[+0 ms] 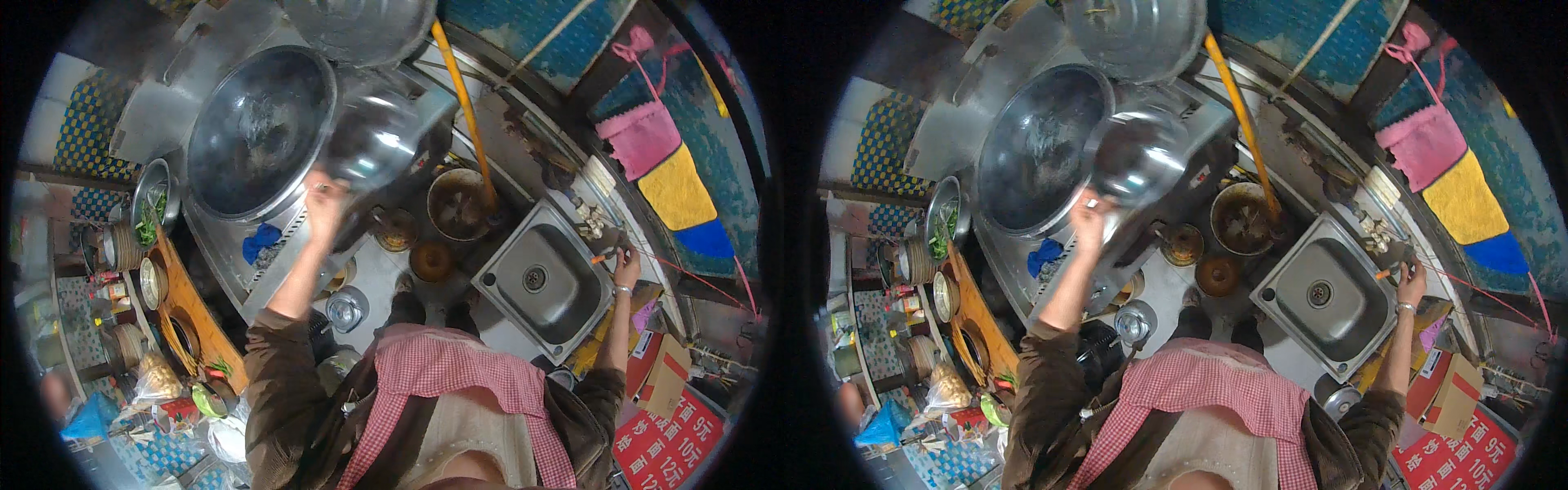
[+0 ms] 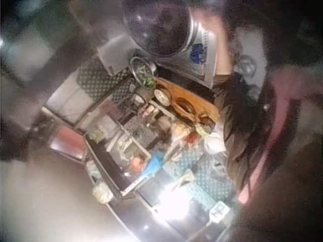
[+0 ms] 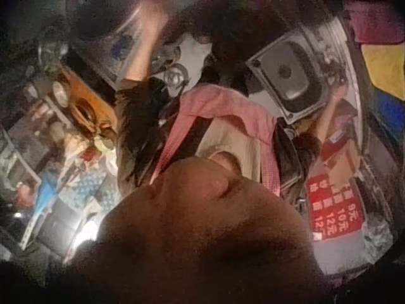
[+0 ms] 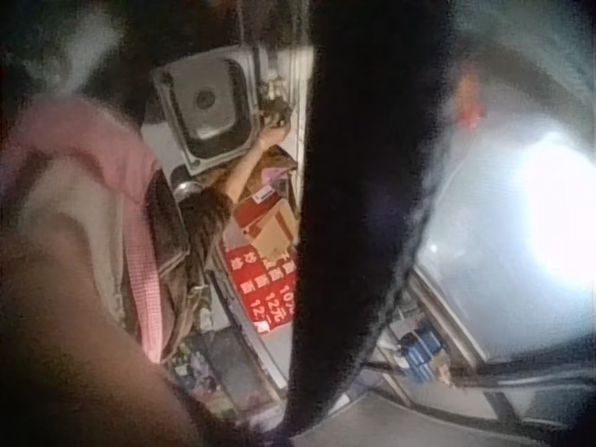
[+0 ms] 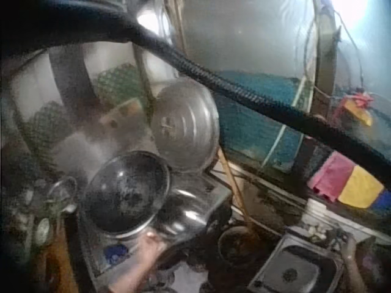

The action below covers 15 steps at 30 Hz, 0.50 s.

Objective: The person cleans a wok and a metal bowl, then retrieves dough from a refrigerator. They roll the dough into long strands on a floured surface, place the strands into the wok, and finally line a bowl with a plastic bag.

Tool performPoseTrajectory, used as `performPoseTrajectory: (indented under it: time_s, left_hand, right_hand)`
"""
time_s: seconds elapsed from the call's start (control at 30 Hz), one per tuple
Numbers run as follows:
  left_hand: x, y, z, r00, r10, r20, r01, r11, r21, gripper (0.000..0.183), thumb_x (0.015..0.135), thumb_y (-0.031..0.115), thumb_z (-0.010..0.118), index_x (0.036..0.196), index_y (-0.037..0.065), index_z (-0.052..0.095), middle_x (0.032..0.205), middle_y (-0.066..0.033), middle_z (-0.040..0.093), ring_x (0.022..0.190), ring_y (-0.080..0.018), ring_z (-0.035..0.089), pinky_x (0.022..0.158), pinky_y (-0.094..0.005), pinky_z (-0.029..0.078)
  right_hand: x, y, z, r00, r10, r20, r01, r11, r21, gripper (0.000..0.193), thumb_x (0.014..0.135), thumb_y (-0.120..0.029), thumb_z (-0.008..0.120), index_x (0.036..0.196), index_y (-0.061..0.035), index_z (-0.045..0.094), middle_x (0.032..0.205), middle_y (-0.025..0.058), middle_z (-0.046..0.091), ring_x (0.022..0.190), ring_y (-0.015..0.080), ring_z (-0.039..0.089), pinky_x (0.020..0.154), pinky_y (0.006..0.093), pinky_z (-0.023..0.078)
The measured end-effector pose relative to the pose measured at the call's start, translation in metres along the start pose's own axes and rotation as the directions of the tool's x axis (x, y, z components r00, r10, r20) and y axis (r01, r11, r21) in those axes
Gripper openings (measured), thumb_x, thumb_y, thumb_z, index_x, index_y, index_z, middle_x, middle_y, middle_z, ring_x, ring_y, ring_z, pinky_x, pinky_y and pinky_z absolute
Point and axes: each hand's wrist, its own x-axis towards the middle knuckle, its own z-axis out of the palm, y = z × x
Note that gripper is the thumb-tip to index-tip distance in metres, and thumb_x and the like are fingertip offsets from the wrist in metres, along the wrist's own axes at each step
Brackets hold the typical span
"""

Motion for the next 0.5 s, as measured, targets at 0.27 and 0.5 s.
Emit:
performPoseTrajectory:
  time_s: [0.27, 0.5]
  left_hand:
    - [-0.225, 0.024, 0.305, 0.343, -0.585, 0.734, 0.806, 0.585, 0.09, 0.025, 0.086, -0.006, 0.072, 0.087, 0.008, 0.051, 0.087, -0.0053, 0.057, 0.074, -0.0183, 0.067, 0.059, -0.0345, 0.064]
    - [-0.324, -0.029, 0.435, 0.281, -0.628, 0.726, 0.652, 0.68, 0.335, 0.026, 0.081, -0.001, 0.074, 0.095, 0.004, 0.052, 0.084, -0.0079, 0.055, 0.076, -0.0224, 0.066, 0.06, -0.0364, 0.063]
  right_hand:
    - [0.017, -0.026, -0.025, 0.988, 0.056, 0.142, -0.066, 0.996, 0.067, 0.049, 0.085, -0.01, 0.081, 0.132, -0.0087, 0.066, 0.114, 0.0172, 0.074, 0.094, 0.0243, 0.074, 0.084, 0.0361, 0.058]
    - [0.015, -0.014, -0.052, 0.986, 0.048, 0.158, -0.073, 0.985, 0.156, 0.041, 0.086, 0.012, 0.07, 0.121, -0.0081, 0.074, 0.103, 0.0104, 0.077, 0.09, 0.014, 0.072, 0.083, 0.0294, 0.058]
